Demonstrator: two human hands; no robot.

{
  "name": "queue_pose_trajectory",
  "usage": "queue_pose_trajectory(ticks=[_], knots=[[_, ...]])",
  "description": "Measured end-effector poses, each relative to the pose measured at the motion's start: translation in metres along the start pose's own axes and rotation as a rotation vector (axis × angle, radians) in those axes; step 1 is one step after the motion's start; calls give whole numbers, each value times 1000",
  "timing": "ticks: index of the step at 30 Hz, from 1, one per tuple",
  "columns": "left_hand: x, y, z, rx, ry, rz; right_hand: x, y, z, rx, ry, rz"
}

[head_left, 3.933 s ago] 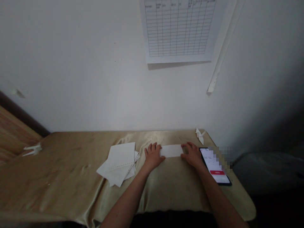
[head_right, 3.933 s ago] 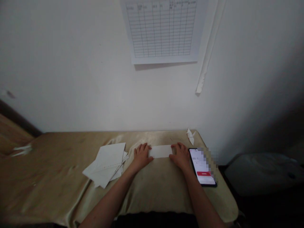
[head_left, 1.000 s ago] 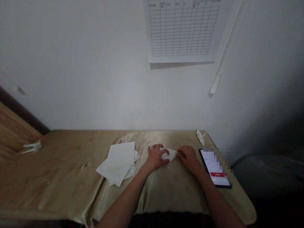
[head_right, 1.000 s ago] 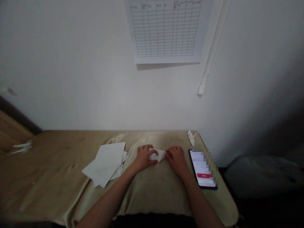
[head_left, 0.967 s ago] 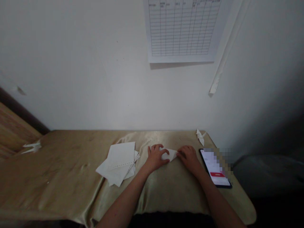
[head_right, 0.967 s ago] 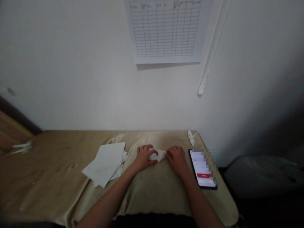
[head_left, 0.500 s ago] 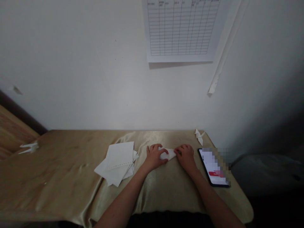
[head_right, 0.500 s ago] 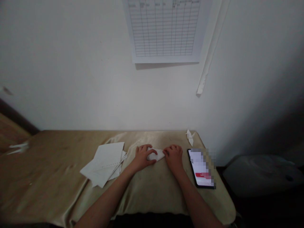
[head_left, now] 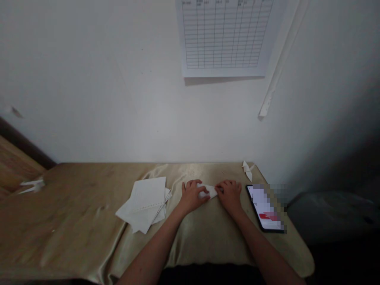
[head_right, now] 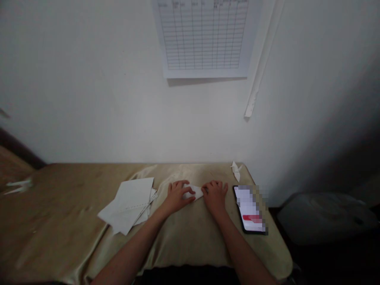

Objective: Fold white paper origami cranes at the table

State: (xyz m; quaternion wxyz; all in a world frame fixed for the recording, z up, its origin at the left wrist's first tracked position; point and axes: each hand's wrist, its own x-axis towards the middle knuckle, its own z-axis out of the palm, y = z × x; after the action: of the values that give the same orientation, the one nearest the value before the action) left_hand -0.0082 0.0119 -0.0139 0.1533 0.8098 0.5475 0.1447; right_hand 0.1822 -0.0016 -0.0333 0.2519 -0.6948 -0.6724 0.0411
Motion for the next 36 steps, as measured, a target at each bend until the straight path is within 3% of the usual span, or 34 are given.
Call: queue_pose_trajectory(ticks=[13, 24, 36], knots=[[0, 2, 5, 23, 41, -27, 2, -3, 2, -28, 8, 7], [1, 5, -3, 24, -30, -25, 2, -5, 2, -35, 3, 7], [2, 1, 2, 16, -14, -22, 1, -7, 5, -55, 26, 16]])
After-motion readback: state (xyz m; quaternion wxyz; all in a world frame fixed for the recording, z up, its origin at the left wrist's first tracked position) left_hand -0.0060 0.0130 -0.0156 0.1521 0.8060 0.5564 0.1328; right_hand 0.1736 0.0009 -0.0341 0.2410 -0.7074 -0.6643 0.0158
